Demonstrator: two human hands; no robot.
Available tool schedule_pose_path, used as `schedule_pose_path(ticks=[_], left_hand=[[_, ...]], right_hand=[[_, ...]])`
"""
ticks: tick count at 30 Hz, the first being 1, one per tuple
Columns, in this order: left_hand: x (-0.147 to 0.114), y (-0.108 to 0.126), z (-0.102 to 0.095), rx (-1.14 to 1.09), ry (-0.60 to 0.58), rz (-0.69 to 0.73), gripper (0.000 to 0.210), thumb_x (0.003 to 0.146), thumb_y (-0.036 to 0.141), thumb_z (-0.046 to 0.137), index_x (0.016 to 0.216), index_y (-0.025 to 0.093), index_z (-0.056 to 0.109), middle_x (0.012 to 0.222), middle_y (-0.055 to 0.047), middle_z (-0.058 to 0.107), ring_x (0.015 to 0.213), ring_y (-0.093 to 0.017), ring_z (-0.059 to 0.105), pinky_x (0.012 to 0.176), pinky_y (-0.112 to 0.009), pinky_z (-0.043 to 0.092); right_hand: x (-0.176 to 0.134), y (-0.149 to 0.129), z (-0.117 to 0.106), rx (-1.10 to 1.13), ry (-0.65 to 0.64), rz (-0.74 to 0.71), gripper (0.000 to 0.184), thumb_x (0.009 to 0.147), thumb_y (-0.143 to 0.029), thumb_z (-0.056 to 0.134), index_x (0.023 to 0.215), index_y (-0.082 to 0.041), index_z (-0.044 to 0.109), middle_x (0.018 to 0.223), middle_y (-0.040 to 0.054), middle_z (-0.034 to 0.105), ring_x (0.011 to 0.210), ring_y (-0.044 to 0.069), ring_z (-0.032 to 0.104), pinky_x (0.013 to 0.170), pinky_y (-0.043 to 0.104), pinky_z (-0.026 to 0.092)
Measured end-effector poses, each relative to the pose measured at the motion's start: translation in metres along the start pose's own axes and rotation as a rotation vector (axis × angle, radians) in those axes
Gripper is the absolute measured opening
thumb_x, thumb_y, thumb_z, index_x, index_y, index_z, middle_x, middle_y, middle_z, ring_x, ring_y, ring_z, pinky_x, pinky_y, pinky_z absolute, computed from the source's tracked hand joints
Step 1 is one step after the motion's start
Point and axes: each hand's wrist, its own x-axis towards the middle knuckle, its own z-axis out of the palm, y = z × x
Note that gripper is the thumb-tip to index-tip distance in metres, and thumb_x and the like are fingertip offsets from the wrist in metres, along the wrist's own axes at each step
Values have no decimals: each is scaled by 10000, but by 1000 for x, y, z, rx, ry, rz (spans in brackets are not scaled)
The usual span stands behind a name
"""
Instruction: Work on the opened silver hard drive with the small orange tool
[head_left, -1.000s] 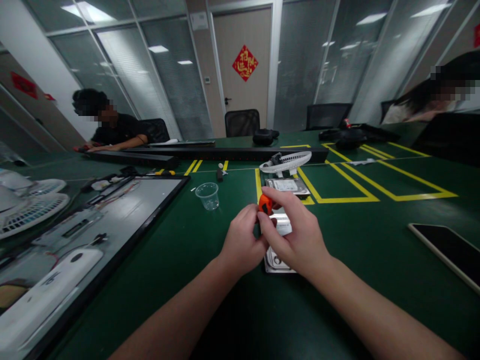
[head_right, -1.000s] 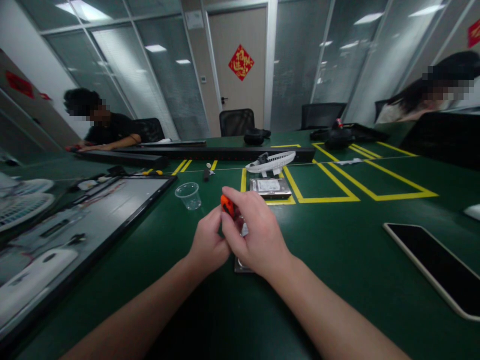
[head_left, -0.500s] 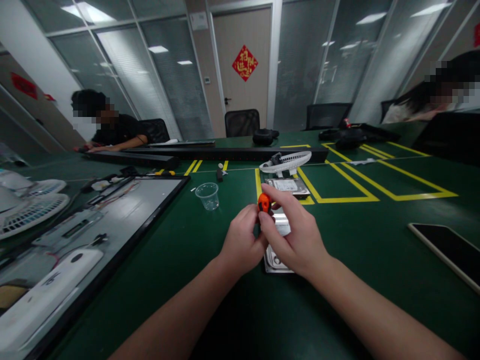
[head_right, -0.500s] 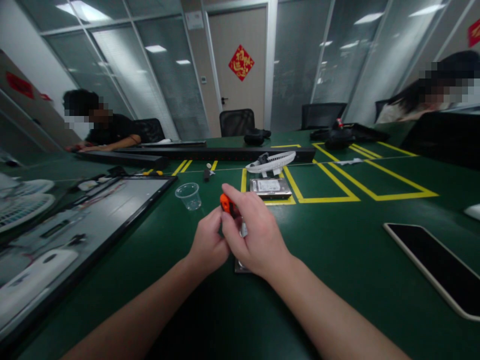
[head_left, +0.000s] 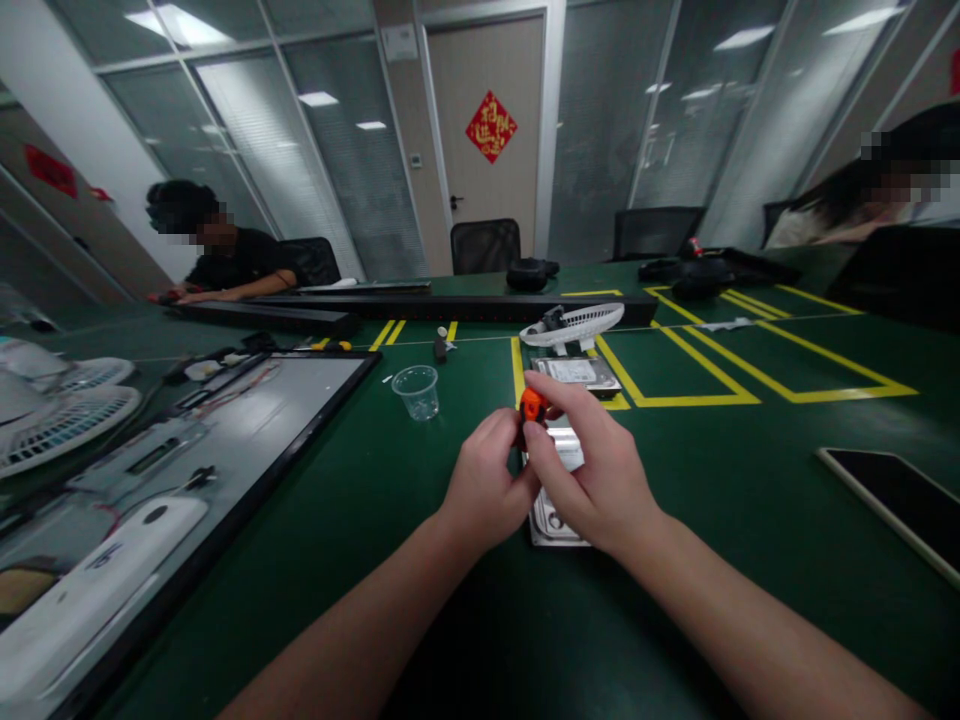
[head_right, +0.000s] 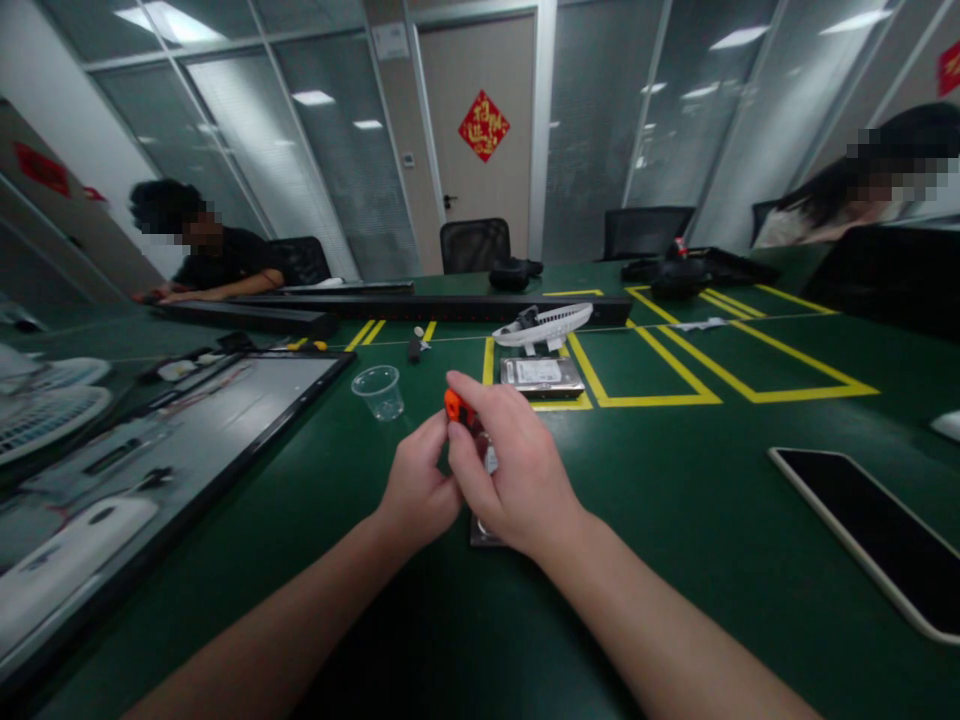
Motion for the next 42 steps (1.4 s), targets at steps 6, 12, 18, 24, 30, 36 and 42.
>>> schedule_pose_path(ticks=[6,12,18,24,30,36,42], left_hand=[[0,0,0,2,8,-11,129,944,189,625,1073,193,636,1041,-83,711,940,-234,679,830,-360,532],[-1,-1,1,-19,-5,-16,127,931,158,623,1052,193,641,1033,-76,705,945,-227,682,839,-351,537],[-2,-4,0,-13,-19,-15,106,950,198,626,1056,192,635,1003,-71,696,909,-226,676,811,-354,535],[-1,-3,0,-15,-11,-3,118,976,230,595,1084,194,625,1029,-88,711,921,-233,680,808,-360,541],[0,0,0,1,2,-5,115,955,202,603,1069,196,621,1013,-78,699,919,-226,662,810,-350,525],[1,2,-1,29,46,-6,92,918,189,640,999,199,596,942,-49,657,835,-200,618,744,-321,482],[1,2,0,38,57,-21,58,941,208,637,972,198,589,936,-52,657,857,-208,629,765,-324,484]], right_hand=[[1,2,1,-32,21,-11,414,977,-215,625,1380,-246,537,1109,70,687,970,224,657,870,414,582],[2,1,1,-36,31,5,372,971,-234,657,1329,-245,558,1084,67,692,973,228,668,853,406,586],[0,0,1,-4,5,-2,466,980,-208,598,1437,-242,513,1153,84,692,981,229,661,886,430,586],[0,0,-1,39,-19,-23,501,1001,-173,521,1494,-254,483,1210,92,700,1030,238,664,925,453,581],[1,-1,-1,12,-9,-8,449,1001,-183,531,1448,-226,512,1177,103,703,1025,242,663,893,441,578],[1,0,0,-15,26,-14,429,971,-180,603,1394,-220,537,1144,82,691,996,222,652,902,411,578],[2,1,2,-23,57,-12,380,955,-199,666,1318,-230,560,1091,65,682,975,217,660,884,394,577]])
